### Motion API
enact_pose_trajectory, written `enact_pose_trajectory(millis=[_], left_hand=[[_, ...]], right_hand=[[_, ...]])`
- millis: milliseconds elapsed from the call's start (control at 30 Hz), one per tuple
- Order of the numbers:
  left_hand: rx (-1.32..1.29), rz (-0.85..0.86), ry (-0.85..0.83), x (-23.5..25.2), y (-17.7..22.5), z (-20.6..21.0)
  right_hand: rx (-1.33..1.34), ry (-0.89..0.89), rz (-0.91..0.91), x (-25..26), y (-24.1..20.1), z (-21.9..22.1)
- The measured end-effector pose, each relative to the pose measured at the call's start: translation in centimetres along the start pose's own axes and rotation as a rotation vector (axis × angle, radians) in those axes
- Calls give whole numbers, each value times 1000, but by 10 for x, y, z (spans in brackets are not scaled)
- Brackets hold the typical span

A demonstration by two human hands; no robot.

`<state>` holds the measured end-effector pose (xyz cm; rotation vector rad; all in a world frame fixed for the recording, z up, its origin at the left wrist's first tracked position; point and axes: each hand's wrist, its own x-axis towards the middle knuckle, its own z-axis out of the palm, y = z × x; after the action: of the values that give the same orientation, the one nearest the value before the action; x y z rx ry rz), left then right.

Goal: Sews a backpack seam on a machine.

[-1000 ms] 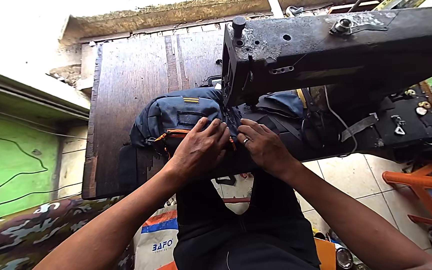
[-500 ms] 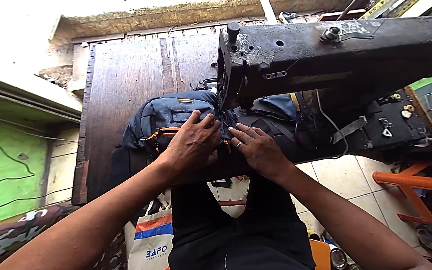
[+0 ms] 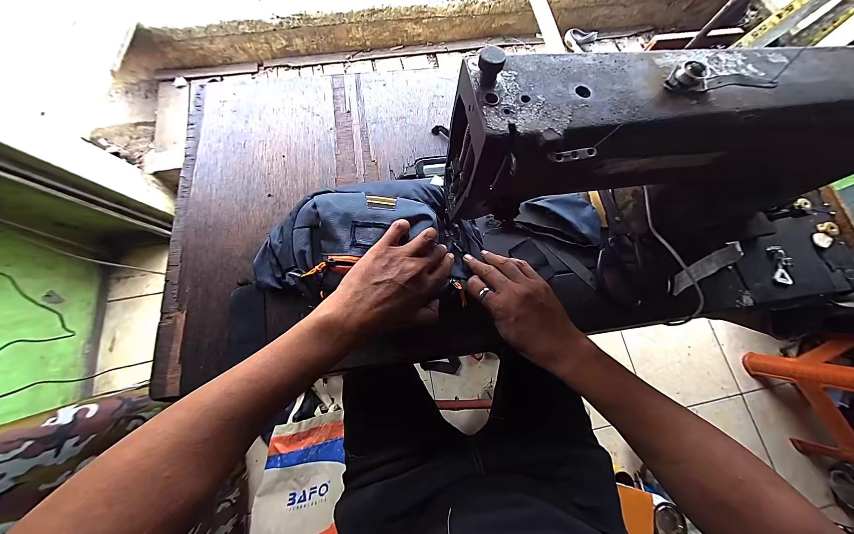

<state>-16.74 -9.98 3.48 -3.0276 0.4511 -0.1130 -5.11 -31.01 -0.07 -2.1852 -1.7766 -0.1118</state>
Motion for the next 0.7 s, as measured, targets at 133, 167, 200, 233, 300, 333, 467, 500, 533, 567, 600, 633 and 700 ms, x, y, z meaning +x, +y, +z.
enact_pose_trajectory(millis=[133,167,200,233,300,333,467,500,533,567,600,633,700], left_hand=[[12,-36,3,-3,4,2],[20,-46,3,-5,5,3],[26,-52,7,-5,5,3],[28,-58,12,-5,6,4],[18,-66,-6,-3,7,2],[12,-71,-20,-1,7,1],[12,-97,-36,1,7,-2],[11,-97,-22,1,7,-1],[10,-96,-13,0,6,-1],[8,-96,-6,-1,5,0],[8,-101,-7,-1,5,0],[8,-105,-8,-2,5,0],[5,-104,-10,-2,5,0]], right_hand=[[13,2,7,-1,0,1],[9,-4,6,-1,0,1],[8,-8,6,-1,0,1],[10,-5,6,-1,0,1],[16,0,8,-1,1,2],[19,-1,10,-1,1,2],[21,-14,7,1,0,0],[26,-17,5,1,0,-1],[28,-17,2,1,0,-1],[30,-18,0,1,0,-1],[30,-17,-2,1,0,0],[28,-17,-2,1,0,0],[6,-12,4,1,-1,0]])
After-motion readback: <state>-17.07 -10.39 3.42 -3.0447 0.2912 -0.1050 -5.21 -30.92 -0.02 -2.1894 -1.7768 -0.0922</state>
